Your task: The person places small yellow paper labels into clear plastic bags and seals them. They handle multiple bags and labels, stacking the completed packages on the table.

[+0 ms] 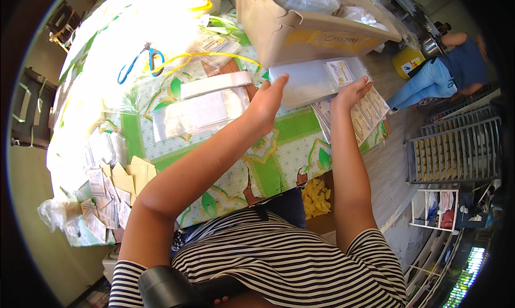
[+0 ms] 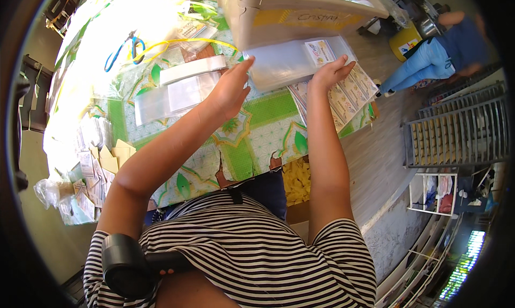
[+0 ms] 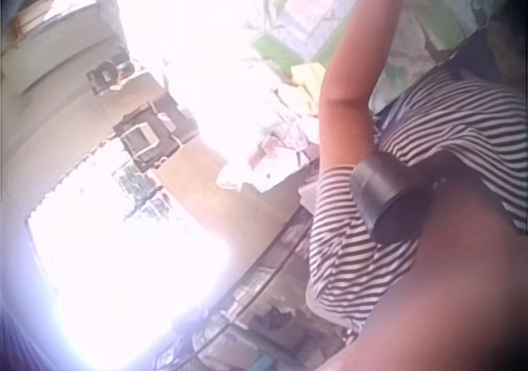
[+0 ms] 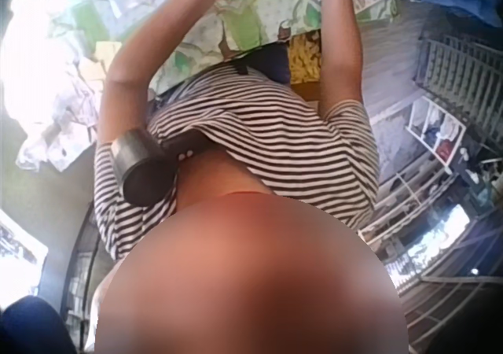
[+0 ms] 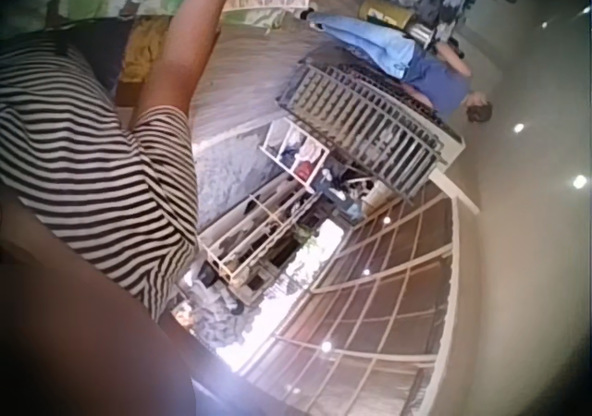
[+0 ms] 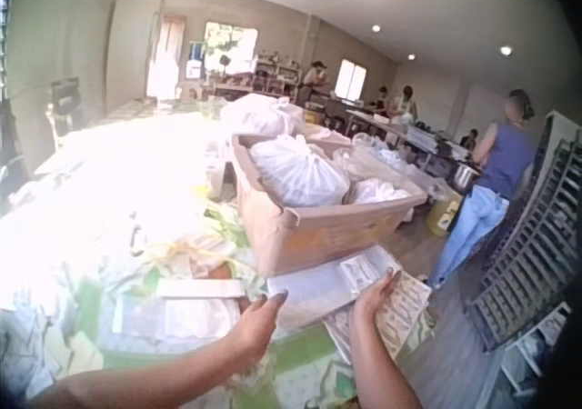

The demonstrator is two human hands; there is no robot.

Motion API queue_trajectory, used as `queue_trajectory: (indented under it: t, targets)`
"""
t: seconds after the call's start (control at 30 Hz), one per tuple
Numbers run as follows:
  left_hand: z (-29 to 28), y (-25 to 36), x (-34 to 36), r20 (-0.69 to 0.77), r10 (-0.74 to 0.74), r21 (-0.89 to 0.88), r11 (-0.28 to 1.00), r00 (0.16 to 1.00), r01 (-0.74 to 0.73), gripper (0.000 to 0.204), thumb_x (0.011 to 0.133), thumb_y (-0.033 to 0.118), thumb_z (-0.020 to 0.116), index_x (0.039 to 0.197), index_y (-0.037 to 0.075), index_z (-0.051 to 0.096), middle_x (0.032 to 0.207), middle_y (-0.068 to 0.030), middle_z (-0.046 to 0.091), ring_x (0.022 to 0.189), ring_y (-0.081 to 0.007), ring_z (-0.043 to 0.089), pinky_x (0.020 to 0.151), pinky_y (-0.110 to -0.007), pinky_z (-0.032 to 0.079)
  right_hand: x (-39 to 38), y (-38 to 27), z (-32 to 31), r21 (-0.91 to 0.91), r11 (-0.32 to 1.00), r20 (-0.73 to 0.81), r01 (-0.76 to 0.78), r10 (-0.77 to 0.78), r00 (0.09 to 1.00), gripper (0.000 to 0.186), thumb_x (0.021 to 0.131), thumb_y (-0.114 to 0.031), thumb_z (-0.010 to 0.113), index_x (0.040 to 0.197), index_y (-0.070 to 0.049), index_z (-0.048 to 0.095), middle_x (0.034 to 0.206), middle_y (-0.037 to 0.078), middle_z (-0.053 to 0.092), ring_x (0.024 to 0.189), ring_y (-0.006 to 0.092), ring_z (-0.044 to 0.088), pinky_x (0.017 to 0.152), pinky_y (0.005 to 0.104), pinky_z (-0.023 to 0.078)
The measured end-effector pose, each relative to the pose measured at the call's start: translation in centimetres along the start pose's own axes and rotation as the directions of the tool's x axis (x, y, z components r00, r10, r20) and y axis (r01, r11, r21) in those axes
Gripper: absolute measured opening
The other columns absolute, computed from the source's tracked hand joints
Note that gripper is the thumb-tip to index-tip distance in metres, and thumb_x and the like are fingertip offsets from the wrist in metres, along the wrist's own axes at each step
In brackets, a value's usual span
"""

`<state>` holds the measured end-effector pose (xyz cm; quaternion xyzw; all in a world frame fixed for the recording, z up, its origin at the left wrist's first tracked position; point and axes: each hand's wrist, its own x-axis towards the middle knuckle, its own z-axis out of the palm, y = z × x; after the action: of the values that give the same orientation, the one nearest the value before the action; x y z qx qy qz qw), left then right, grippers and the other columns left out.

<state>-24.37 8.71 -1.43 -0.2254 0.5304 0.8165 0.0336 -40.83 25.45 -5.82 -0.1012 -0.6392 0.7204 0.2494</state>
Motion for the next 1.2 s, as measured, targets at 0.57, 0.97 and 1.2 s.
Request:
queue_trajectory:
  t: [0.57,0.97,1.2]
  targets:
    - [-4.4,-1.7,2.3,0.673,0.379,0.731,-0.214,0.635,-0.648,0.049,0.082,0.004,0.063,0.13,0.003,0.055,0.14,-0.0123,0.053,0.132,-0.0276,0.048,0.104,-0.039,0.045,-13.0,-8.0,-5.5,-0.242,0.966,0.636,0.092,0.087,0.767,0.058,0.103,-0.025,0.048,0.15,0.003,0.026,0.133,0.019,0.056,0.119,0.0249,0.057,0.105,0.0332,0.041]
    - [-1.5,-1.8,2.6,0.627,0.52,0.779,-0.434,0.581,-0.453,0.044,0.083,0.034,0.071,0.114,0.004,0.06,0.126,-0.0152,0.06,0.097,-0.0314,0.066,0.084,-0.039,0.054,-11.3,-4.6,-9.7,-0.197,0.975,0.689,-0.106,0.214,0.692,0.022,0.101,-0.011,0.05,0.117,0.001,0.06,0.113,0.01,0.066,0.1,0.0187,0.065,0.091,0.0314,0.05]
    - [-1.4,-0.2,4.1,0.566,0.454,0.824,-0.287,0.688,-0.488,0.028,0.09,0.034,0.064,0.099,0.008,0.07,0.086,-0.014,0.071,0.081,-0.0316,0.068,0.074,-0.041,0.055,-7.6,-4.2,-9.6,-0.363,0.82,0.733,0.442,-0.042,0.679,0.025,0.096,-0.006,0.052,0.116,0.004,0.064,0.116,0.018,0.066,0.104,0.0248,0.065,0.092,0.0341,0.049]
